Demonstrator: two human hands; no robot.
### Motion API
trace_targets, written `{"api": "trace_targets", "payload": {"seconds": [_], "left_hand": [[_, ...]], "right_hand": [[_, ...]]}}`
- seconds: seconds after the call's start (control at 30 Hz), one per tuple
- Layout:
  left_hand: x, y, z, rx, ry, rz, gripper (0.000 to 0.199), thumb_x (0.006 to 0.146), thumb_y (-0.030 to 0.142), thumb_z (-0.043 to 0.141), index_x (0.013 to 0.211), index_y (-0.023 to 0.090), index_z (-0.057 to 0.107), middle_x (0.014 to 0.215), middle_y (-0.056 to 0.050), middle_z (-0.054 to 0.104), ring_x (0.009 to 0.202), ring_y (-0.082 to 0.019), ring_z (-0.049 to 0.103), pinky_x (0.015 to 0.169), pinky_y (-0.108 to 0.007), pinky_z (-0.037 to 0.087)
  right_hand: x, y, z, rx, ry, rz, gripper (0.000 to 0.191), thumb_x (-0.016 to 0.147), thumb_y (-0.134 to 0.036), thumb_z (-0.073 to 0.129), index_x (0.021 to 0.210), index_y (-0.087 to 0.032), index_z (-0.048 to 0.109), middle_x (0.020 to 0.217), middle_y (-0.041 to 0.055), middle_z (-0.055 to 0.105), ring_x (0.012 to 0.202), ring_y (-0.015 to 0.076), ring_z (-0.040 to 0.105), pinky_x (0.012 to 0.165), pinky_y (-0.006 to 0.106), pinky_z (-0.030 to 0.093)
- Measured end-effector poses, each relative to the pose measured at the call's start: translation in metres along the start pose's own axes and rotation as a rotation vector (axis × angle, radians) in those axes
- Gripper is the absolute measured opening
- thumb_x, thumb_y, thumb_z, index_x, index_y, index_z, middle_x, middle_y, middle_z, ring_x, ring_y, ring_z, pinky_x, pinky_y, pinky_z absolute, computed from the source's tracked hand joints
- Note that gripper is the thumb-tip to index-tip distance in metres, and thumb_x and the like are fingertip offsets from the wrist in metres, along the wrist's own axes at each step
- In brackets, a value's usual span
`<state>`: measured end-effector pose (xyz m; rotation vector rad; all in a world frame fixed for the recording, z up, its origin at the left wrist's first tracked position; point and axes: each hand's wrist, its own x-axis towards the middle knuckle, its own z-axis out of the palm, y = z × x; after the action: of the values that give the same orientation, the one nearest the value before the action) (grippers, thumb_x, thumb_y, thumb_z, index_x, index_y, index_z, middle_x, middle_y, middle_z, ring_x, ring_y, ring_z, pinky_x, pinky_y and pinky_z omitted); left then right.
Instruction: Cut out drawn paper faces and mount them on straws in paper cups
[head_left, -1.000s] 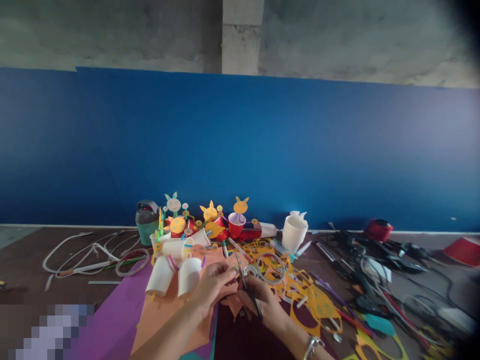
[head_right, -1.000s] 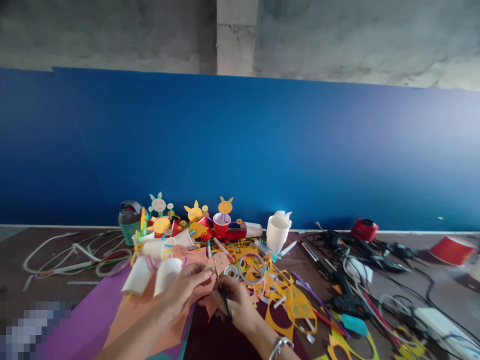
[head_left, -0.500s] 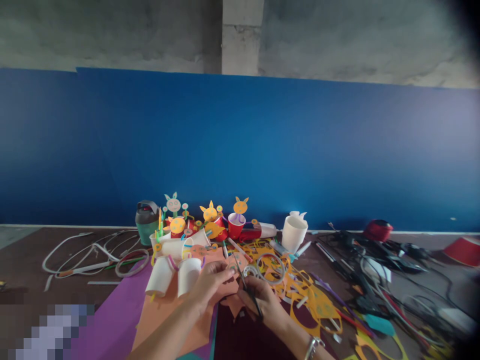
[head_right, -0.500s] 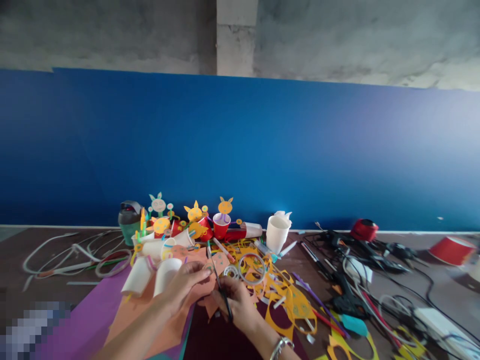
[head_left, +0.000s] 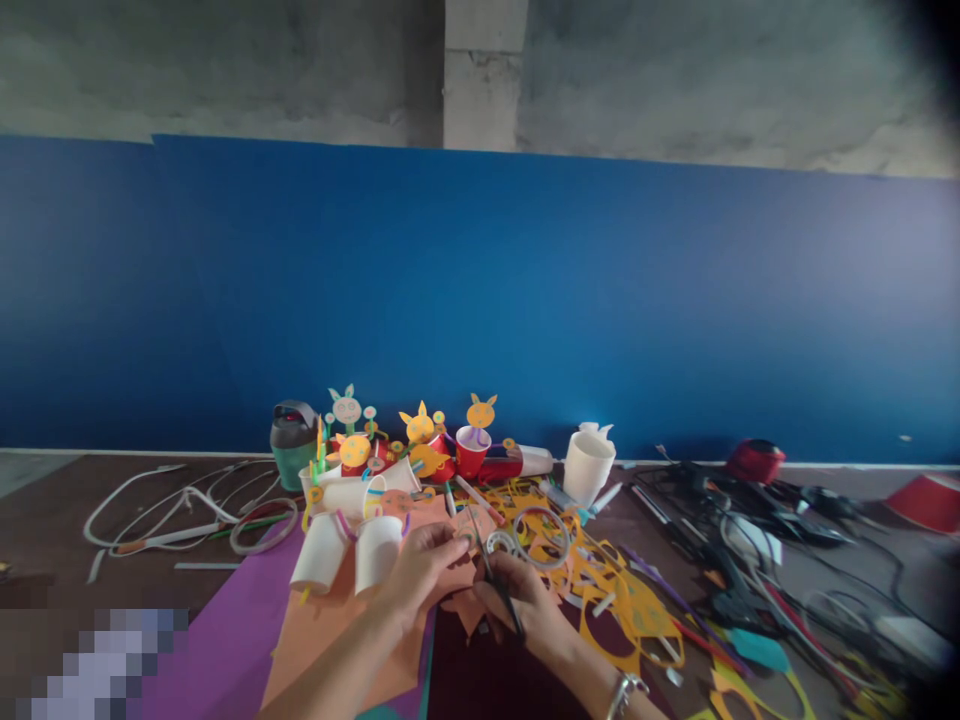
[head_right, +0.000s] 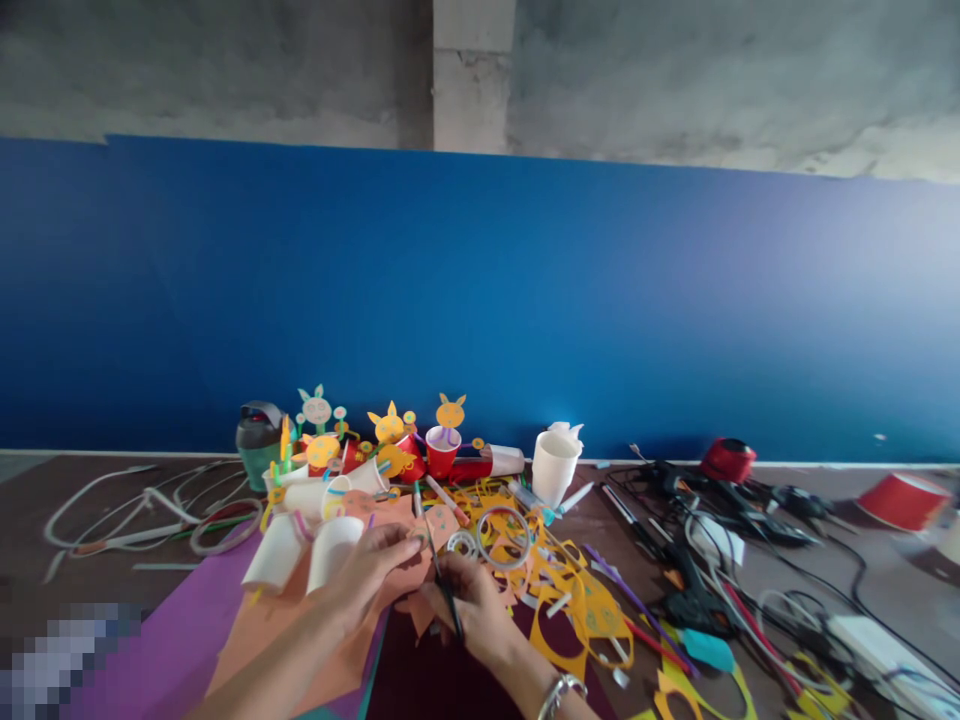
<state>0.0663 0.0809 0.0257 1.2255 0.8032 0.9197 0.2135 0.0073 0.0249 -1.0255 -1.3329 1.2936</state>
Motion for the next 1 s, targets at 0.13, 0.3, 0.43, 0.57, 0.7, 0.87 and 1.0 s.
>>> {"api": "trace_targets", "payload": {"seconds": [0.13, 0.3, 0.43, 0.57, 0.7, 0.87, 1.0], "left_hand": [[0.0011, -0.0002, -0.0001, -0.004, 0.002, -0.010, 0.022, 0.069, 0.035, 0.071, 0.065, 0.014, 0.066, 0.058, -0.001, 0.062, 0.060, -0.013, 0.055, 0.061, -0.024, 0.038], [0.0025, 0.0003, -0.0003, -0.013, 0.003, -0.010, 0.021, 0.069, 0.033, 0.071, 0.063, 0.014, 0.065, 0.057, 0.000, 0.061, 0.058, -0.012, 0.054, 0.060, -0.023, 0.037], [0.0019, 0.0020, -0.0003, -0.010, 0.003, -0.020, 0.021, 0.069, 0.032, 0.071, 0.061, 0.015, 0.063, 0.056, 0.001, 0.061, 0.058, -0.012, 0.053, 0.059, -0.023, 0.036], [0.0016, 0.0040, 0.0001, -0.016, 0.012, -0.027, 0.021, 0.069, 0.033, 0.071, 0.062, 0.015, 0.063, 0.057, 0.000, 0.061, 0.059, -0.012, 0.053, 0.059, -0.023, 0.036], [0.0015, 0.0047, 0.0011, -0.027, 0.017, -0.016, 0.021, 0.069, 0.032, 0.071, 0.061, 0.014, 0.063, 0.056, 0.000, 0.060, 0.058, -0.012, 0.052, 0.059, -0.023, 0.036], [-0.0020, 0.0052, 0.0030, -0.032, 0.016, 0.025, 0.019, 0.072, 0.031, 0.069, 0.066, 0.014, 0.064, 0.062, -0.001, 0.063, 0.062, -0.013, 0.054, 0.061, -0.023, 0.038], [-0.0042, 0.0050, 0.0046, -0.030, -0.021, 0.032, 0.018, 0.073, 0.030, 0.069, 0.065, 0.014, 0.066, 0.061, -0.002, 0.064, 0.061, -0.012, 0.055, 0.060, -0.022, 0.039]], "right_hand": [[0.0002, 0.0038, -0.0015, -0.013, 0.004, -0.003, 0.037, 0.073, -0.048, 0.068, 0.073, -0.015, 0.051, 0.045, -0.0075, 0.046, 0.033, 0.0042, 0.037, 0.034, 0.015, 0.025], [0.0006, 0.0052, -0.0010, 0.012, 0.024, -0.010, 0.035, 0.072, -0.046, 0.069, 0.070, -0.016, 0.049, 0.044, -0.0088, 0.043, 0.033, 0.0035, 0.033, 0.033, 0.016, 0.023], [0.0006, 0.0033, -0.0003, 0.004, 0.049, -0.010, 0.036, 0.071, -0.045, 0.070, 0.068, -0.017, 0.049, 0.046, -0.0087, 0.042, 0.034, 0.0033, 0.032, 0.034, 0.016, 0.022], [0.0009, 0.0054, -0.0009, -0.015, 0.057, -0.014, 0.035, 0.072, -0.043, 0.070, 0.066, -0.017, 0.047, 0.045, -0.0092, 0.039, 0.034, 0.0031, 0.032, 0.034, 0.016, 0.021], [0.0022, 0.0090, -0.0022, -0.006, 0.057, -0.028, 0.033, 0.072, -0.040, 0.070, 0.067, -0.017, 0.048, 0.047, -0.0089, 0.041, 0.034, 0.0025, 0.032, 0.034, 0.015, 0.021], [0.0021, 0.0064, -0.0012, -0.004, 0.036, 0.001, 0.033, 0.072, -0.042, 0.069, 0.070, -0.016, 0.050, 0.044, -0.0090, 0.043, 0.032, 0.0037, 0.035, 0.032, 0.015, 0.024], [0.0007, 0.0040, 0.0002, 0.037, 0.004, -0.001, 0.036, 0.071, -0.047, 0.069, 0.073, -0.016, 0.051, 0.051, -0.0063, 0.050, 0.036, 0.0049, 0.041, 0.036, 0.016, 0.031]]}}
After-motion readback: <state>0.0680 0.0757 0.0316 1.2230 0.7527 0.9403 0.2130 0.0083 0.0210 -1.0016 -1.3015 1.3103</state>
